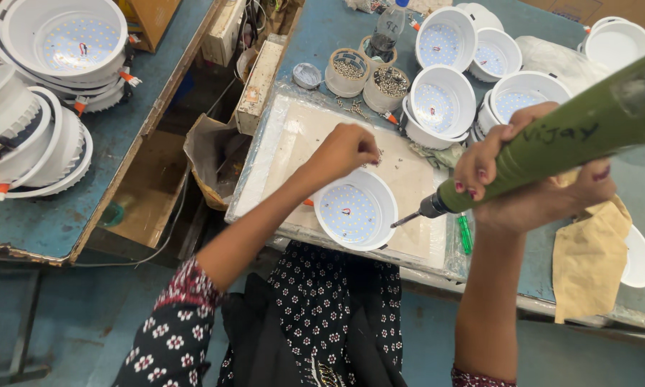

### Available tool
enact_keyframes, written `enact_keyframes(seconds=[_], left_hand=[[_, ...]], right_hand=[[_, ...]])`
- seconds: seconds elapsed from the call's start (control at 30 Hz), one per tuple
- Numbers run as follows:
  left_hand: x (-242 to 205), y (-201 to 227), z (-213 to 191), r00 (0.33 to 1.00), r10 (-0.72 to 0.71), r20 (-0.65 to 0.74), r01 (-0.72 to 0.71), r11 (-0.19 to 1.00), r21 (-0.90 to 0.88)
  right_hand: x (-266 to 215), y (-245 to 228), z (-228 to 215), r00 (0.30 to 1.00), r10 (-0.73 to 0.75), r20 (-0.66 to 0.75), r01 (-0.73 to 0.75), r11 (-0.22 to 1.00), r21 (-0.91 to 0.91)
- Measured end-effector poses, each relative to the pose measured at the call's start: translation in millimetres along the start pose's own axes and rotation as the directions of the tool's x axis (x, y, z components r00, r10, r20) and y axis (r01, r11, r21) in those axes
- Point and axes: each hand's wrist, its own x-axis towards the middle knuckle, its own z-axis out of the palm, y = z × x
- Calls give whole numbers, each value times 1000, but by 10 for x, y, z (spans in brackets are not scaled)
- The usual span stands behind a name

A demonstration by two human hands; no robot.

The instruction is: The person uses a green power drill to fasten screws into the center of white LED light fixtures. They handle the fixtures and screws by hand, occasionally wiping the work surface with a cloth.

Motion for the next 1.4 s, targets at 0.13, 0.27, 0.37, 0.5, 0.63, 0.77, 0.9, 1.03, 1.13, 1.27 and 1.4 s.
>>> enact_keyframes(seconds=[0.13, 0.27, 0.37, 0.5, 0.63, 0.77, 0.9, 1.03, 1.13, 1.27, 1.4], left_hand=[[-542, 209, 122, 996, -80, -32, 73, 979, -190], [-994, 392, 341, 999, -12, 43, 25, 953, -302], [-1121, 561, 381, 1000, 10, 11, -6, 948, -319], [-1175, 713, 314, 999, -41, -28, 29, 936, -350], [-1217, 751, 291, 996, -47, -77, 12, 917, -400], [-1227, 775, 298, 992, -6, -123, -46, 911, -411], [-1238, 820, 299, 987, 33, -156, -87, 930, -357], [-1234, 844, 299, 996, 3, -93, -39, 924, -381], [-1234, 821, 313, 997, -7, -82, -26, 918, -396], [-1200, 780, 327, 997, -63, -54, 31, 888, -459], [-1184, 757, 308, 994, -90, -57, 54, 891, -451]], right_hand=[[-25, -64, -18, 1000, -21, -2, 20, 997, -68], [27, -121, -70, 998, -37, 46, 39, 998, -56], [61, -114, -64, 995, -73, 64, 77, 994, -73], [66, -117, -32, 991, -91, 96, 98, 993, -72], [70, -142, -72, 992, -80, 99, 88, 993, -73], [84, -212, -83, 995, -41, 86, 41, 999, 3], [14, -254, 18, 995, -79, 66, 81, 996, -29], [37, -283, 92, 994, -93, 62, 95, 995, -30], [57, -309, 160, 997, -67, 47, 68, 998, -9], [93, -317, 274, 999, -24, 43, 22, 998, 52], [180, -264, 374, 997, -27, 72, 18, 991, 133]])
